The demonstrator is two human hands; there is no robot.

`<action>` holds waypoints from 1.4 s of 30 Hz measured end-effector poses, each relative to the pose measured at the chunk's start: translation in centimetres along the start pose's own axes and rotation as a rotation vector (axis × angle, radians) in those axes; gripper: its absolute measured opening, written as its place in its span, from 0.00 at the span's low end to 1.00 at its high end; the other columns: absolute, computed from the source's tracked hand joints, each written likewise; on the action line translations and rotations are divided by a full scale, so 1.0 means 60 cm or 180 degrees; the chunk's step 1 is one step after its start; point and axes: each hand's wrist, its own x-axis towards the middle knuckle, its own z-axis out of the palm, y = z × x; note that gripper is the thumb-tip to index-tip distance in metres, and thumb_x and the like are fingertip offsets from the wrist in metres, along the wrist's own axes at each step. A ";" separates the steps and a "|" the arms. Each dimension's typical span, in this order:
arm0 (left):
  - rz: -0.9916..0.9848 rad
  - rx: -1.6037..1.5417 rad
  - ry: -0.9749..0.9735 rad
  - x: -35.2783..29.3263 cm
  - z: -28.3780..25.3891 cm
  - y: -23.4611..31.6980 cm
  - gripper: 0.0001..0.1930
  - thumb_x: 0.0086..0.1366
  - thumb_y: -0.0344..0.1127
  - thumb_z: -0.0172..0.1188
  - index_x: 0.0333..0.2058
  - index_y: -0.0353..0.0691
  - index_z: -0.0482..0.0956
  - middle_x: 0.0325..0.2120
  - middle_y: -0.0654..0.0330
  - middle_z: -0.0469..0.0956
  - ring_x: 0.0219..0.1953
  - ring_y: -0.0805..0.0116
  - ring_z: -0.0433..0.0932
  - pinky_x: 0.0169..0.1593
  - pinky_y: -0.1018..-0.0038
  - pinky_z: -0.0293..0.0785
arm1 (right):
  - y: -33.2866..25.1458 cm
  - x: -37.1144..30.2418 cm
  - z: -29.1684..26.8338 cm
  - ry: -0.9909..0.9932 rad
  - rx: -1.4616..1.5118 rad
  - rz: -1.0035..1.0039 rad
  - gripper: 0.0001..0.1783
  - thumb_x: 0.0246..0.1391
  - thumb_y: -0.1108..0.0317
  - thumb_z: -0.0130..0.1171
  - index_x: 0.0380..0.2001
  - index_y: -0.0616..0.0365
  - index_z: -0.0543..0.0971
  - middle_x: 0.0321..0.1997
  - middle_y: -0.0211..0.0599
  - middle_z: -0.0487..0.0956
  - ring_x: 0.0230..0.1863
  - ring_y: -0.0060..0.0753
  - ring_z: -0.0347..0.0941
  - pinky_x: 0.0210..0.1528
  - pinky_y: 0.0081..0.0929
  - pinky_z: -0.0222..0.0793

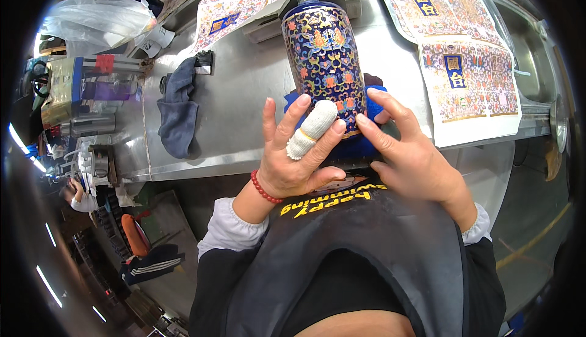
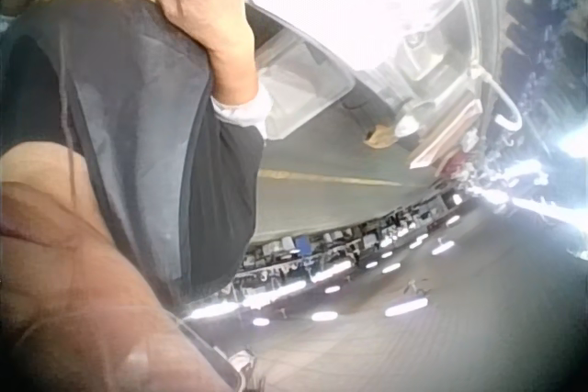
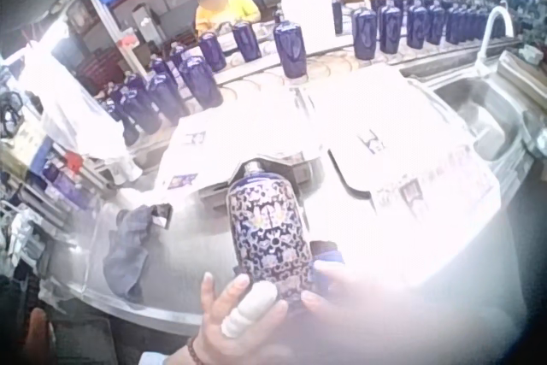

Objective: The person applies a decorative sticker to a blue ceramic bottle using a green squeegee tool. They smooth the sticker onto the bottle's surface, rotate the bottle to cover different areas, and peel off the backing paper. The person repeats the smoothing process to ensure the sticker adheres properly.

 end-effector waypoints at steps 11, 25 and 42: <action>-0.0102 -0.0026 0.0086 -0.006 0.008 0.012 0.34 0.69 0.67 0.51 0.61 0.47 0.78 0.63 0.56 0.74 0.71 0.49 0.61 0.74 0.39 0.35 | -0.002 -0.009 0.012 0.0035 -0.0237 -0.0007 0.43 0.35 0.87 0.64 0.61 0.53 0.74 0.73 0.53 0.60 0.60 0.54 0.68 0.59 0.44 0.72; -0.0128 -0.0611 0.0513 0.005 0.008 -0.001 0.45 0.67 0.71 0.50 0.64 0.32 0.70 0.60 0.40 0.73 0.69 0.38 0.61 0.74 0.39 0.37 | -0.006 0.002 -0.002 -0.0029 -0.0685 -0.0264 0.37 0.46 0.77 0.64 0.63 0.42 0.76 0.69 0.52 0.63 0.53 0.52 0.70 0.55 0.44 0.69; -0.0588 -0.0144 0.0216 0.089 -0.028 -0.055 0.50 0.66 0.77 0.42 0.63 0.31 0.72 0.60 0.46 0.75 0.69 0.42 0.56 0.74 0.44 0.31 | -0.002 0.044 -0.037 0.0154 -0.0096 0.0081 0.41 0.42 0.84 0.57 0.66 0.55 0.72 0.62 0.56 0.67 0.54 0.59 0.70 0.57 0.46 0.69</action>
